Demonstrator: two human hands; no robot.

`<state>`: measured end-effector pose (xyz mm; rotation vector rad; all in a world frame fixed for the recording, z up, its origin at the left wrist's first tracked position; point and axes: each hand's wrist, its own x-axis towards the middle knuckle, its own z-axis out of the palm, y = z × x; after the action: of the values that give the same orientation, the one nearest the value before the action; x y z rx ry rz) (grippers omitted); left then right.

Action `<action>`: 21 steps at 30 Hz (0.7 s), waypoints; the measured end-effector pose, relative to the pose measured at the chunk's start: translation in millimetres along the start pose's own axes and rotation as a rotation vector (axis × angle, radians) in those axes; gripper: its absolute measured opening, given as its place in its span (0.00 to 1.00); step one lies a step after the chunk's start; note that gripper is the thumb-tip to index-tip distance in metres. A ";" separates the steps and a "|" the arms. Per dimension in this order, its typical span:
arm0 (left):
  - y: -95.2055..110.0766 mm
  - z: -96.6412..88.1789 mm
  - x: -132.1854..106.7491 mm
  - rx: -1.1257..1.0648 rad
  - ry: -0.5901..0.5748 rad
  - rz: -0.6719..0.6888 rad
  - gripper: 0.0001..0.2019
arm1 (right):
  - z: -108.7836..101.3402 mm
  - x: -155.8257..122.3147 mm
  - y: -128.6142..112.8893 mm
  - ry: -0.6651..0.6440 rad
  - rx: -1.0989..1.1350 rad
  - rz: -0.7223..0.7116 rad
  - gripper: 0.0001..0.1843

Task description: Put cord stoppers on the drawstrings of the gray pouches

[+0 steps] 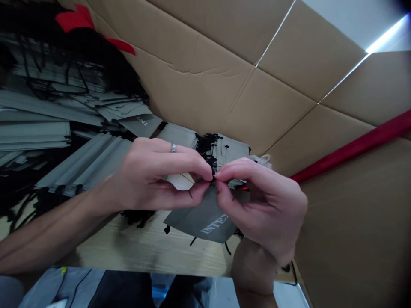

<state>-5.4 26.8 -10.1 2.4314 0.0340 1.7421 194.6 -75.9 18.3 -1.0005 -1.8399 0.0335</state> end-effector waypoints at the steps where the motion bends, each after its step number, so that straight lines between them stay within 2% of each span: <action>1: 0.3 0.1 -0.4 0.010 -0.001 0.003 0.07 | 1.1 -0.1 -0.3 0.002 -0.006 -0.015 0.14; 7: 2.7 1.0 0.5 0.063 0.033 0.049 0.06 | 5.7 -0.1 -0.9 0.026 -0.004 0.007 0.14; 17: 1.1 1.6 -0.6 -0.095 0.053 -0.059 0.07 | 9.3 2.2 1.8 0.034 0.174 0.179 0.15; 21: -2.3 1.2 -1.7 -0.011 0.012 -0.034 0.08 | 3.8 3.6 5.4 -0.026 0.101 0.127 0.15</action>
<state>-4.7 28.8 -12.4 2.3982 0.0667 1.7376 194.4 -68.6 16.7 -1.0487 -1.7776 0.2155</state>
